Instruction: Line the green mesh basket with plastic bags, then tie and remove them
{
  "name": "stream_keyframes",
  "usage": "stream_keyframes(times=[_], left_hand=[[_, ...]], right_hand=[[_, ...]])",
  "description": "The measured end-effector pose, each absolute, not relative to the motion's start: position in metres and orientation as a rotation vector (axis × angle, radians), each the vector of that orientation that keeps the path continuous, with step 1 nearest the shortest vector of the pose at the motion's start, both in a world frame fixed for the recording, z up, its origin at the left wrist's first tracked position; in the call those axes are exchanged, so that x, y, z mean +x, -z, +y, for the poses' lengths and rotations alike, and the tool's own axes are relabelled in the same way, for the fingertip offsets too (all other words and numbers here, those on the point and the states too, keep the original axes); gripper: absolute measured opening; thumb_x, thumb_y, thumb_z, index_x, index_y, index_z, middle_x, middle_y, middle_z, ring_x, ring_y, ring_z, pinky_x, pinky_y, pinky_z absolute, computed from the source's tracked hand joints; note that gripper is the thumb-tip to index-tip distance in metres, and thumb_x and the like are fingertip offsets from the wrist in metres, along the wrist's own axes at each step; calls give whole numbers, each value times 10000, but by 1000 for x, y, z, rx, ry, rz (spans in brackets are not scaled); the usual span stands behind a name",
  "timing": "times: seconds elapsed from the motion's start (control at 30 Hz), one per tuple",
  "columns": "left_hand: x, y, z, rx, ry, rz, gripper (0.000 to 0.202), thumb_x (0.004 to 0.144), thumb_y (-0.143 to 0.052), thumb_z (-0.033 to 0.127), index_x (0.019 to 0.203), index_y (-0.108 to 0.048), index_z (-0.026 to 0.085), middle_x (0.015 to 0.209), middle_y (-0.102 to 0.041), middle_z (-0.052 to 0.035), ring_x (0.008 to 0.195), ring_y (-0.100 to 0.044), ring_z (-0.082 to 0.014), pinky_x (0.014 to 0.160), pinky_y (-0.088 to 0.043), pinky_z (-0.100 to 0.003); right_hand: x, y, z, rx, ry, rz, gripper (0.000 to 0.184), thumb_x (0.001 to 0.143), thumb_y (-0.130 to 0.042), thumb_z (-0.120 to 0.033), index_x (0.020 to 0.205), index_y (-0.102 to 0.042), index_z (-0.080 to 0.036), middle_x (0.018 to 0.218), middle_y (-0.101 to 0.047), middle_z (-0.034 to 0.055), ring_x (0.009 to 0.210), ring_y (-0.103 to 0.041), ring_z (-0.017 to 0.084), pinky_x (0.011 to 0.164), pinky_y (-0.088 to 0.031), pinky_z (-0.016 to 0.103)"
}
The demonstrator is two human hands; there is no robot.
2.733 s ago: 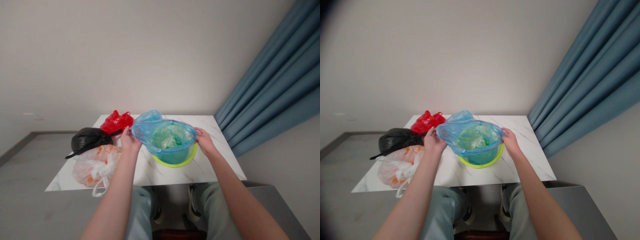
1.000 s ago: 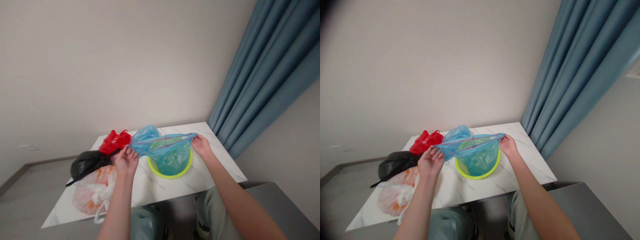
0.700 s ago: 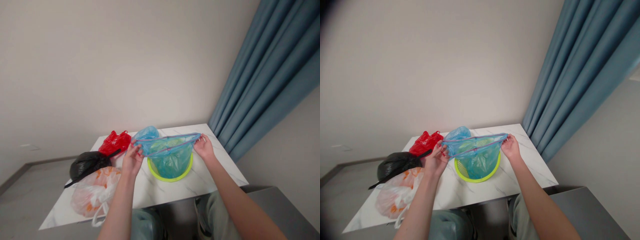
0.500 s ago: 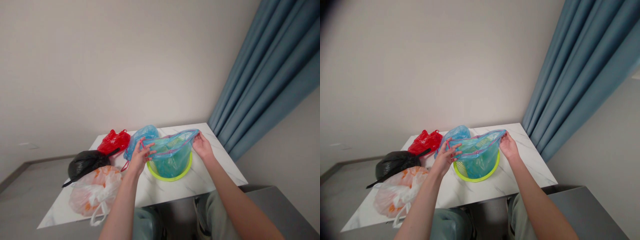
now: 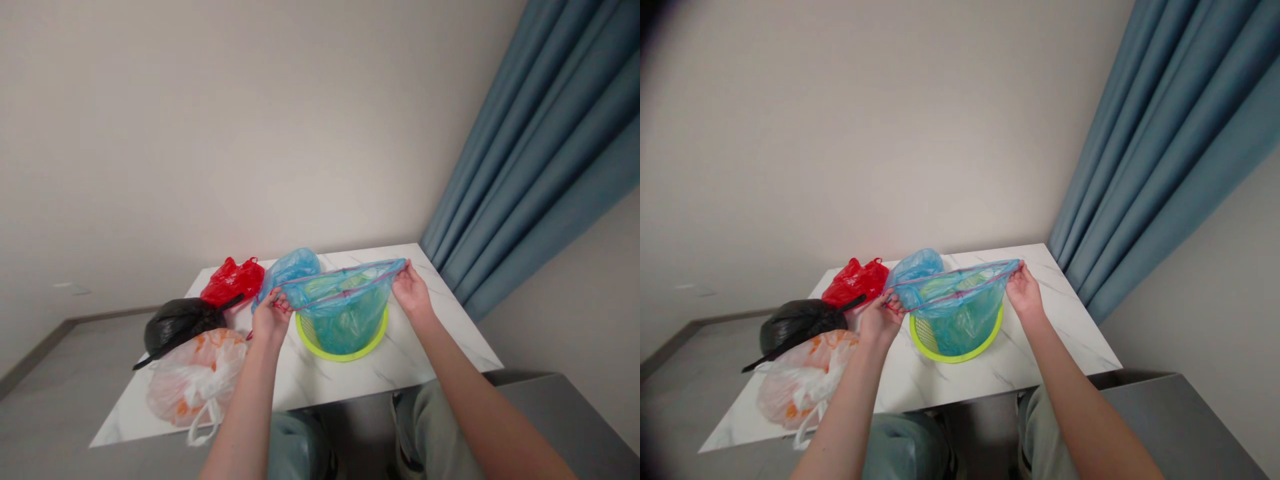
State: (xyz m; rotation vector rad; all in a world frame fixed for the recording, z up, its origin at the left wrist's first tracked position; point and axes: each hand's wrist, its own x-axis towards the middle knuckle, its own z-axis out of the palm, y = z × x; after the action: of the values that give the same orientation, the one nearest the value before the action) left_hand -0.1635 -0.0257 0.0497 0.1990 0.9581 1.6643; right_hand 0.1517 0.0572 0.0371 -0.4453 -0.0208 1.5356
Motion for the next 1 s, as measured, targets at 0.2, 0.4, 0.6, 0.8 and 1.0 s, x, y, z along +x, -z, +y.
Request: stream_keyframes(times=[0.2,0.4,0.6,0.8,1.0], left_hand=[[-160,-58,-25,187,-1649,876,170,888,-468,168,808,-613,129,553,-510,26,427,-457,-70,421,-373,-175],[-143,-57,-24,388,-1640,1016,386,888,-538,441,681,-630,128,602,-607,-42,538,-583,-120,480,-444,-207],[-149,-42,-21,383,-2072,1313,387,846,-555,470,604,-533,169,555,-556,13,484,-523,-87,462,-385,-189],[-163,-44,-22,116,-2029,1145,369,893,-545,304,591,-365,192,471,-406,83,424,-452,-51,493,-389,-162],[-155,-56,-23,-7,-1926,973,386,945,-510,266,587,-392,181,539,-513,38,557,-572,-59,653,-497,-169]], right_hand=[[141,-41,46,-496,-1768,-141,288,954,-480,-191,681,-572,-190,819,-746,36,689,-684,125,610,-570,242],[115,-45,33,-514,-1840,-360,182,898,-568,-240,735,-620,-176,853,-739,67,764,-681,155,697,-562,268],[115,-38,42,-615,-1441,-388,186,799,-580,-49,908,-661,-175,775,-703,-19,747,-659,81,704,-516,168],[138,-32,51,-616,-1467,-2,259,783,-488,5,896,-617,-189,696,-657,-44,618,-643,73,606,-543,173],[153,-23,55,-656,-1422,174,251,833,-454,9,903,-608,-177,637,-643,-42,569,-640,76,585,-571,171]])
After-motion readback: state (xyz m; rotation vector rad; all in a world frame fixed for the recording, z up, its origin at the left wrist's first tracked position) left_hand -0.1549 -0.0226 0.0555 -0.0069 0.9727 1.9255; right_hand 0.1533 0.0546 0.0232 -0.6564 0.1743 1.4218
